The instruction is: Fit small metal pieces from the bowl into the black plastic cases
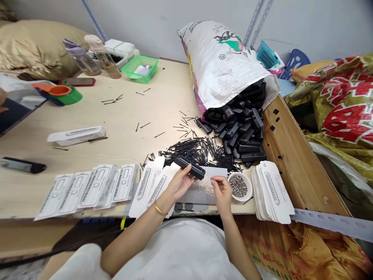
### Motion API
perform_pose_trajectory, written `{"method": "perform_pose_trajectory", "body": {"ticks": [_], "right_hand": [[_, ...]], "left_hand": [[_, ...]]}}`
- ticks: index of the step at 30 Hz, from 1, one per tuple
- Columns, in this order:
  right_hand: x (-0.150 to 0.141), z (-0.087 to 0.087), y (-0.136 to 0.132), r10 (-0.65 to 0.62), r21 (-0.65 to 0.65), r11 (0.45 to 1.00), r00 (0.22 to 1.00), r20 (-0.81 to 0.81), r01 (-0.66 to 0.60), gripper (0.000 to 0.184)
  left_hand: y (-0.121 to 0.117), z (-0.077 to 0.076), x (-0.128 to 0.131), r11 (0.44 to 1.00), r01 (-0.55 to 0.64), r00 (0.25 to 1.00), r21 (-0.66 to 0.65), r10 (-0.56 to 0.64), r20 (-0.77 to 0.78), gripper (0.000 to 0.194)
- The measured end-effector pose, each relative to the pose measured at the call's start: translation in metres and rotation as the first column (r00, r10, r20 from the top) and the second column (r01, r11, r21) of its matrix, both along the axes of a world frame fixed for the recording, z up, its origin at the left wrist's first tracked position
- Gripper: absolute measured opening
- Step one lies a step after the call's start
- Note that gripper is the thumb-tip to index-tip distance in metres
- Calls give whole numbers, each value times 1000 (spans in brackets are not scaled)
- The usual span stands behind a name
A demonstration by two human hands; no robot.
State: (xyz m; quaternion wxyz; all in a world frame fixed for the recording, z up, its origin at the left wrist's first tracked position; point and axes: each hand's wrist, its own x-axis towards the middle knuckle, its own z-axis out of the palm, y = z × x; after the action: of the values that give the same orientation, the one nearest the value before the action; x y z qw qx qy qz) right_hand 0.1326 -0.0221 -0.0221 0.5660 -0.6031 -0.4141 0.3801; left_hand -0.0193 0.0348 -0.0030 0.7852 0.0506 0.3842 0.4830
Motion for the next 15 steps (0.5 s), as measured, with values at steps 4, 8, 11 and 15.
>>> {"method": "perform_pose_trajectory", "body": {"ticks": [4,8,11,15], "right_hand": [[-1,1,-1,1,9,1000,1000,-12,-1,18],[-9,2,-3,42,11,999,999,22,-42,18],[-14,7,-3,44,61,997,993,111,-51,15],[-17,12,0,16,162,985,972,232,-55,13]], "left_hand": [[-2,4,3,1000,-5,999,-3,5,46,18],[-3,6,8,998,-52,998,-21,53,46,18],[-5,8,11,996,-76,996,-54,78,41,15],[-7,9,11,991,-82,995,-101,88,55,8]]}}
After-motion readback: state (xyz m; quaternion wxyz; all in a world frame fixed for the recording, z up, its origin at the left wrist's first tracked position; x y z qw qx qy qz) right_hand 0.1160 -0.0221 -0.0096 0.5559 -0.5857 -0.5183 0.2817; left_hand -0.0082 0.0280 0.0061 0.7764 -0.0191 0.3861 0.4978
